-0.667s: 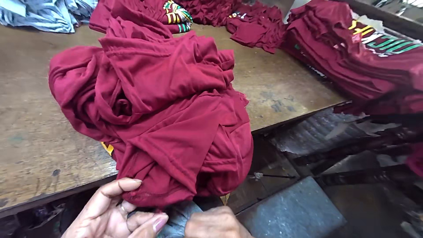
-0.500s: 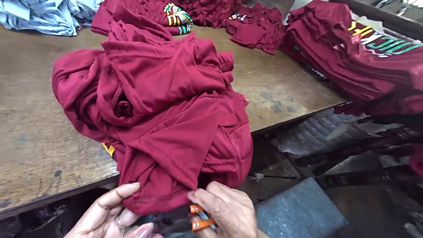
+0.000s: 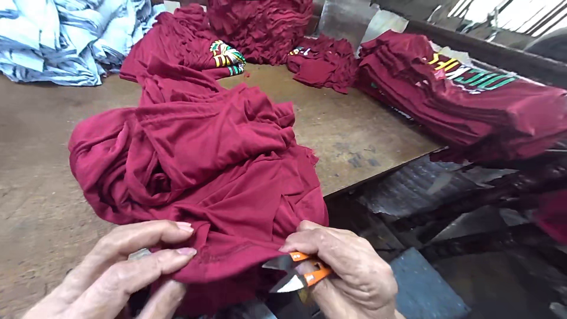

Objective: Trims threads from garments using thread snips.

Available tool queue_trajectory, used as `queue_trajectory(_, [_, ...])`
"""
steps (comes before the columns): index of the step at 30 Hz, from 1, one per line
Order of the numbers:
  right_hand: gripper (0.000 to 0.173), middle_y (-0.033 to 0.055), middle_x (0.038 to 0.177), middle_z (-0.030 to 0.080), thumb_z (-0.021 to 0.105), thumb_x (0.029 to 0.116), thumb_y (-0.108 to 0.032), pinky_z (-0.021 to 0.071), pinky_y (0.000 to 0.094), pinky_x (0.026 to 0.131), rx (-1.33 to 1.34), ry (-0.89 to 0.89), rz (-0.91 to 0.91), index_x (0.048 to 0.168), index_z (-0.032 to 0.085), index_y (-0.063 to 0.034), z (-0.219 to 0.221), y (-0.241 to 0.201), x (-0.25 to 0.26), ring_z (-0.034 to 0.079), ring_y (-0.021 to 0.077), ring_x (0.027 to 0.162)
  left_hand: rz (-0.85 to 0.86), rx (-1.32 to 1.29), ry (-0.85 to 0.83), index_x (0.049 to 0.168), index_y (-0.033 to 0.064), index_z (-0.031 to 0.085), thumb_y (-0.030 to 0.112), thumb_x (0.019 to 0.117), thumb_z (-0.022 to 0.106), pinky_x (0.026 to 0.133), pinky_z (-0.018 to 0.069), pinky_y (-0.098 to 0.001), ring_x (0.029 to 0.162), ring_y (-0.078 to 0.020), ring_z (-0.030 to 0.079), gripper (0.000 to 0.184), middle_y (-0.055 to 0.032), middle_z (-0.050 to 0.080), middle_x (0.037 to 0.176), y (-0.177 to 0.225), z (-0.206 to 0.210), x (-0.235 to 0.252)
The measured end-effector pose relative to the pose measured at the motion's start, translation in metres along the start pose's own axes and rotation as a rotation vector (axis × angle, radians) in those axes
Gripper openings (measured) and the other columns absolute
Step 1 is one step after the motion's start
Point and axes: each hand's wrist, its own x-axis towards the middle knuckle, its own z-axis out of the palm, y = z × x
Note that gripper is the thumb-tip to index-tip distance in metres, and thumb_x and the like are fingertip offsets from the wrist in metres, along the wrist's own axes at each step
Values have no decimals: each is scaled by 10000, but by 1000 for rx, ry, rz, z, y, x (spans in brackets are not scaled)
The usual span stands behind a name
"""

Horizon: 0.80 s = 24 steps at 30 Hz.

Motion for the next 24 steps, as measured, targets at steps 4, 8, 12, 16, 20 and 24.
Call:
queue_trajectory(4, [139,8,856,638,610,1008,-162,545,173,699,-62,9,-11,967,658,-38,-8,5,15,626,29,801,-10,-196,-148,1056,96,729,131,941,693,997,539,-404,1093,-200,692,126,-49,753,1082,-2,-15,16])
queue_trajectory(8, [146,-7,812,589,571,1015,-156,517,161,650,-175,-13,-48,939,622,-42,-17,12,31,588,19,741,-162,-206,-168,1260,78,664,114,987,646,883,582,-261,979,-83,704,277,9,743,1095,10,-22,28])
queue_trajectory(12, [113,-15,746,586,579,960,-110,481,179,572,-385,-14,-53,889,639,-46,-25,32,42,564,27,653,-359,-364,-232,1378,107,585,139,949,686,775,598,-217,831,-43,702,442,58,743,1053,12,-29,32])
queue_trajectory(16, [97,-14,714,566,591,932,-89,458,215,543,-425,-73,2,854,639,-56,-9,47,37,552,53,630,-508,-375,-228,1481,94,504,63,889,716,730,611,-220,795,-91,733,630,-6,774,993,6,-26,27])
queue_trajectory(20, [153,-14,883,657,654,952,-177,547,213,663,-378,-7,65,1026,692,-49,-7,29,30,631,45,783,-569,-347,-195,1471,69,512,10,869,694,703,608,-229,754,-103,726,631,-23,773,926,6,-22,23])
queue_trajectory(24, [571,73,993,700,421,1071,-524,534,287,755,-399,-56,140,1218,675,-34,-7,-14,11,640,112,889,-605,-398,-168,1468,44,498,-24,860,665,674,607,-230,734,-109,725,634,-33,771,912,12,-21,27])
